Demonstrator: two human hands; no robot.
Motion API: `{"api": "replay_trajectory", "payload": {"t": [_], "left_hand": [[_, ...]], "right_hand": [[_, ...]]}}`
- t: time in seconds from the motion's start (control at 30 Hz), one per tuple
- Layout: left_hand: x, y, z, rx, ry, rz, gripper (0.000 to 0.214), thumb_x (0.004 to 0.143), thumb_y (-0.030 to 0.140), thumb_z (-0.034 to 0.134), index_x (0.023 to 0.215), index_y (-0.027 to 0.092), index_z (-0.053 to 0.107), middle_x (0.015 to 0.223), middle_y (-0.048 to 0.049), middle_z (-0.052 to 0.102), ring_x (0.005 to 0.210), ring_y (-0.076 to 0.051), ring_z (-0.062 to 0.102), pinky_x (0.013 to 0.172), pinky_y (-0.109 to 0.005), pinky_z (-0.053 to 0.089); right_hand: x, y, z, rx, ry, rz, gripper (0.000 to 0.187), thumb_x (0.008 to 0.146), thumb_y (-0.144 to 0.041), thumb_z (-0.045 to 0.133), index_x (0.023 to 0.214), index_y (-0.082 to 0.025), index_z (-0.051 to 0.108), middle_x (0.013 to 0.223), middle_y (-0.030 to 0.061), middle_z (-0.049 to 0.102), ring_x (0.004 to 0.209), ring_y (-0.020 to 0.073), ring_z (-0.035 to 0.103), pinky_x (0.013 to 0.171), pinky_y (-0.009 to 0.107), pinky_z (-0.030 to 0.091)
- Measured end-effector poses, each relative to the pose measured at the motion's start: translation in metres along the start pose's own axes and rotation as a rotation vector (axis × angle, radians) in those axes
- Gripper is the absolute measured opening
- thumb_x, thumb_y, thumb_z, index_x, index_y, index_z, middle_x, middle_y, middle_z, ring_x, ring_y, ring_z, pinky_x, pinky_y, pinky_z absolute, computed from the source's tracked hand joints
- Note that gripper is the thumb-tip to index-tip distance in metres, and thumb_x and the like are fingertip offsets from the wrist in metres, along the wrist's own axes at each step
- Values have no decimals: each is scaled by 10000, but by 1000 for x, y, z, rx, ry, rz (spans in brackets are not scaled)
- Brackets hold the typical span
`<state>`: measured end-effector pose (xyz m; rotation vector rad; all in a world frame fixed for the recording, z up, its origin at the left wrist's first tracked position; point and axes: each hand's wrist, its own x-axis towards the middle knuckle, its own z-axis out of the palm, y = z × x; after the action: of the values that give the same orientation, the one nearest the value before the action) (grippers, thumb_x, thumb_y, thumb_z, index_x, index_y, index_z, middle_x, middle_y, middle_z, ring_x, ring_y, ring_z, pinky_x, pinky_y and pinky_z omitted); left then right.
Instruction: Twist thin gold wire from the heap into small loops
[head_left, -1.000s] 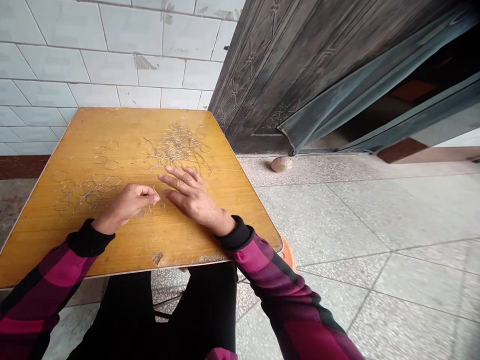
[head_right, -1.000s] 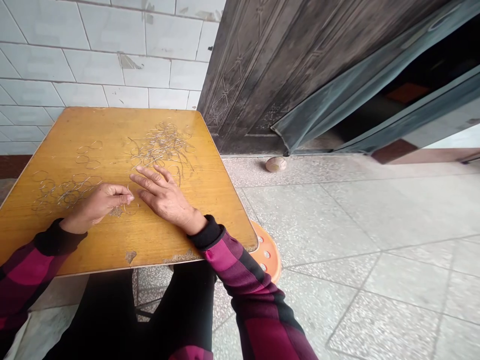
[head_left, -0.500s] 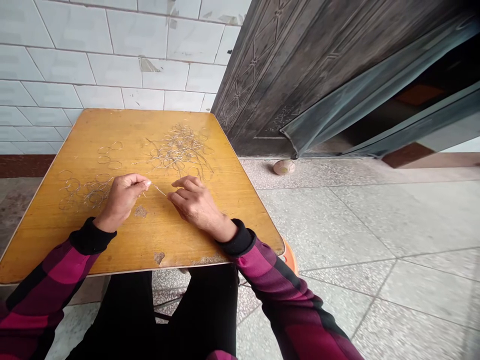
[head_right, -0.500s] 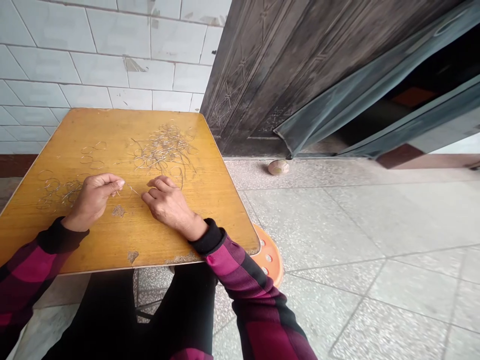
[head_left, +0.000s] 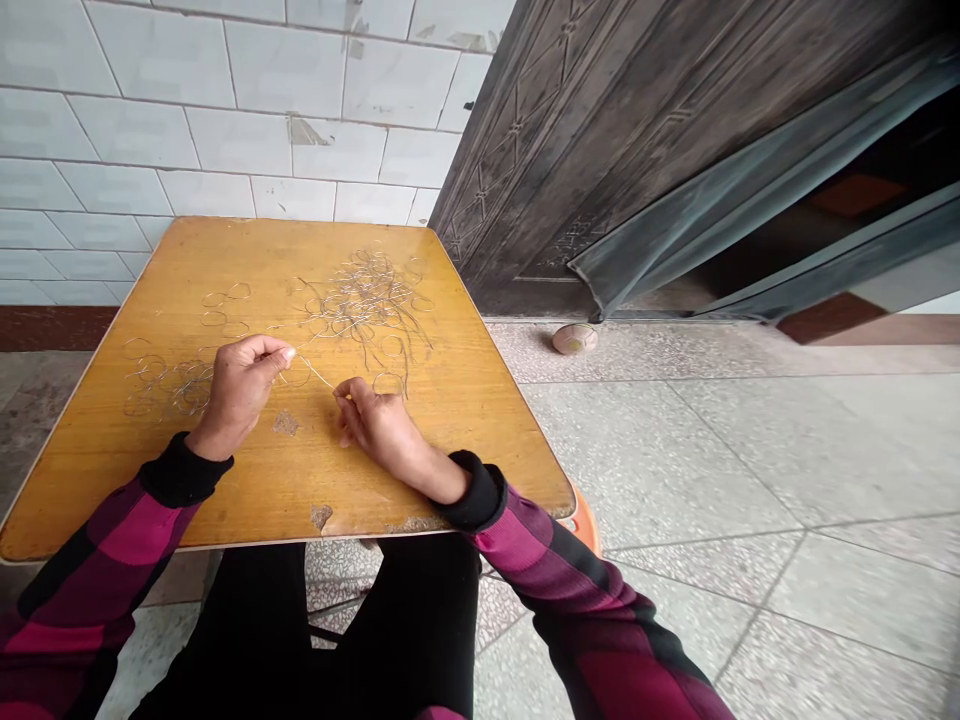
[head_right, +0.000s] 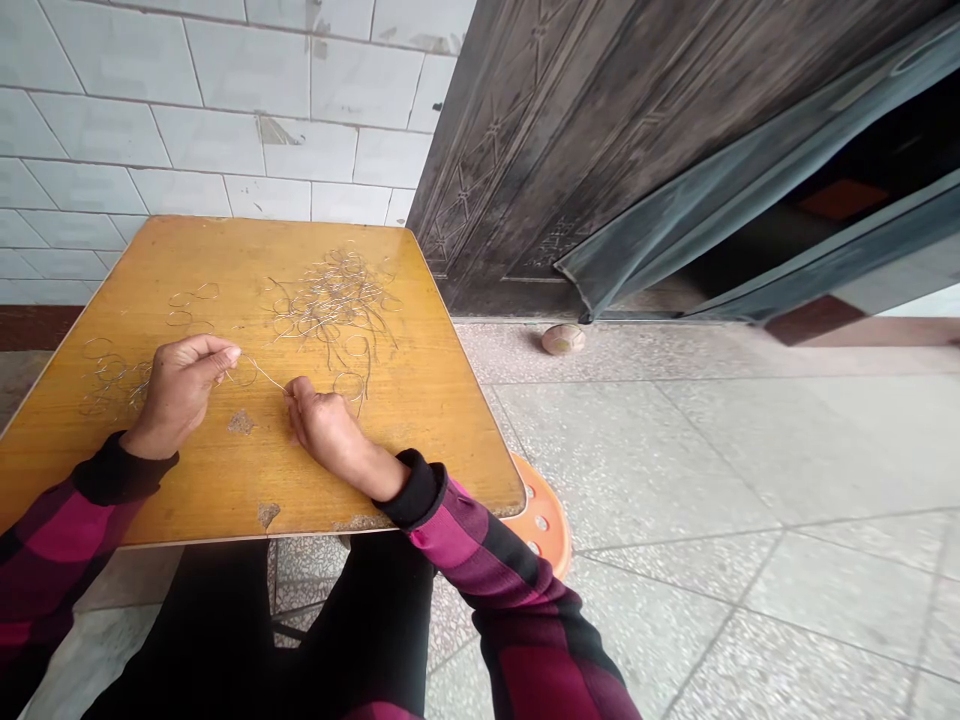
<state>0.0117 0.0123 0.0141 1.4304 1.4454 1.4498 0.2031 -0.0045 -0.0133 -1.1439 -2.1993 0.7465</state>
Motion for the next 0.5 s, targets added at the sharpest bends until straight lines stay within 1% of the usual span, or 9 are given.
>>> {"api": "replay_trajectory", "payload": {"t": [0.1,0.17,0.23,0.3,0.33,0.37,0.43,0.5], "left_hand": [[1,1,-3,63,4,45,133,723,294,629,668,175,647,613,13,594,572,-112,484,559,-255,382],[3,3,-6,110,-28,66,123,727,282,628,676,176,660,624,10,609,586,-117,504,578,-260,393],[5,7,-10,158,-86,60,117,727,263,625,661,175,665,621,8,619,590,-121,517,586,-262,395],[7,11,-15,190,-164,39,120,721,250,626,634,175,663,604,7,623,582,-123,522,585,-263,396],[8,13,-17,198,-207,28,120,713,246,630,622,175,664,597,6,627,578,-124,527,584,-263,398],[8,14,-18,202,-248,21,120,705,244,634,611,175,665,593,4,633,574,-125,532,584,-263,402],[9,15,-20,211,-341,12,115,690,248,642,605,177,673,602,-3,655,579,-130,549,586,-260,411],[8,14,-18,219,-432,11,117,688,265,648,615,180,683,613,-6,670,581,-133,559,573,-254,412]], "right_hand": [[-1,-9,-3,319,-113,104,86,972,-247,381,931,-188,428,672,-1,690,547,105,675,571,210,471],[-1,-12,-8,427,-228,178,101,972,-256,396,912,-184,433,708,11,709,550,109,688,571,212,484],[0,-11,-19,439,-388,220,172,970,-291,424,856,-173,474,746,29,719,518,106,677,535,208,475],[0,-5,-34,352,-520,209,284,951,-361,479,764,-156,536,761,36,716,477,92,649,493,203,450],[0,-1,-42,279,-537,190,319,929,-398,522,737,-149,574,748,29,707,457,84,630,475,202,433],[-1,3,-51,209,-520,177,335,906,-425,558,732,-145,615,721,20,691,439,77,610,456,202,412],[-1,10,-65,108,-431,147,334,875,-454,602,759,-150,680,657,-3,652,408,60,560,435,207,372],[-1,13,-72,76,-312,84,323,875,-454,606,796,-159,713,643,-6,636,446,61,550,465,214,378]]}}
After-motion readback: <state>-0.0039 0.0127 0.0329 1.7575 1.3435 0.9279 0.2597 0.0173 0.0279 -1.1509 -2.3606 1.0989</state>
